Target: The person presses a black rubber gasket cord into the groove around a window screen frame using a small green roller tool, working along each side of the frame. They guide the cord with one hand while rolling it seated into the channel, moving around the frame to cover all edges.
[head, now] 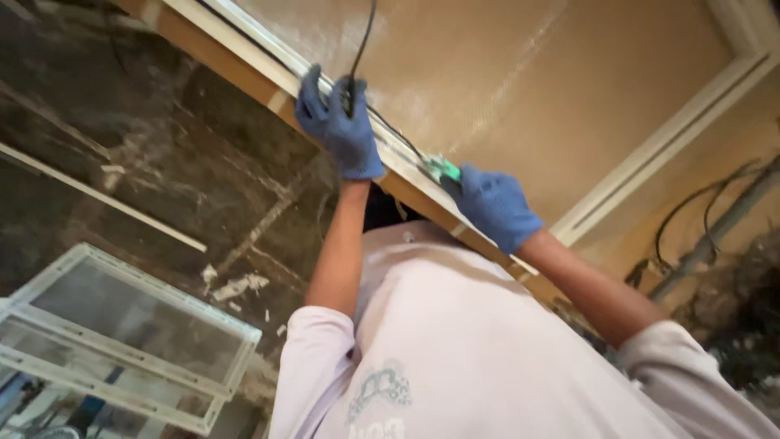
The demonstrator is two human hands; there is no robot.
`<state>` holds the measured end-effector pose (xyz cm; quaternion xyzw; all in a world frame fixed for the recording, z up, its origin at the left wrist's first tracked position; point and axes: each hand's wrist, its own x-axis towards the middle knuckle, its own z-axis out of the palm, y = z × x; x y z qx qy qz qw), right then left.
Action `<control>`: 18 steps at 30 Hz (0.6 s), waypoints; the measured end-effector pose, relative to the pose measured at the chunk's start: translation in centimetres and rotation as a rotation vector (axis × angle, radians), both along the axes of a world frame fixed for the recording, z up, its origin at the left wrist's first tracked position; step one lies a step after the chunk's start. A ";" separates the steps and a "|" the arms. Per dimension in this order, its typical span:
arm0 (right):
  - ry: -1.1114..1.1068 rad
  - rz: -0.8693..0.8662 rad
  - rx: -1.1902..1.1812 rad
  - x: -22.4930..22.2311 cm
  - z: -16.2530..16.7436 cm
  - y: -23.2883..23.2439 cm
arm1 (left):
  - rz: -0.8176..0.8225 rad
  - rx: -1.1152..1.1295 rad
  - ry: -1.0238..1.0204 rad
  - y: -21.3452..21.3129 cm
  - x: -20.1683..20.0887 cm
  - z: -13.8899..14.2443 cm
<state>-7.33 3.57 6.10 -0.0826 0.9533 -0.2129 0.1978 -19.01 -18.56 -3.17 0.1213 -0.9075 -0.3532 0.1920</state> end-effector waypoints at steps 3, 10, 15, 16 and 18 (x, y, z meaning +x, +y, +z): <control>0.025 -0.028 0.023 0.4 -0.7 0.4 | 0.036 -0.007 0.055 0.0 0.0 -0.6; 0.058 -0.015 0.085 4.3 1.1 4.1 | 0.044 -0.002 0.122 -1.0 -0.5 0.1; 0.141 -0.020 0.088 6.5 0.6 5.1 | -0.008 -0.142 0.252 -3.2 -4.1 2.6; 0.158 -0.022 0.095 6.8 0.6 5.3 | 0.005 -0.165 0.242 -3.5 -4.7 2.9; 0.185 -0.023 0.095 7.1 0.9 5.6 | 0.026 -0.213 0.213 -4.2 -5.8 3.7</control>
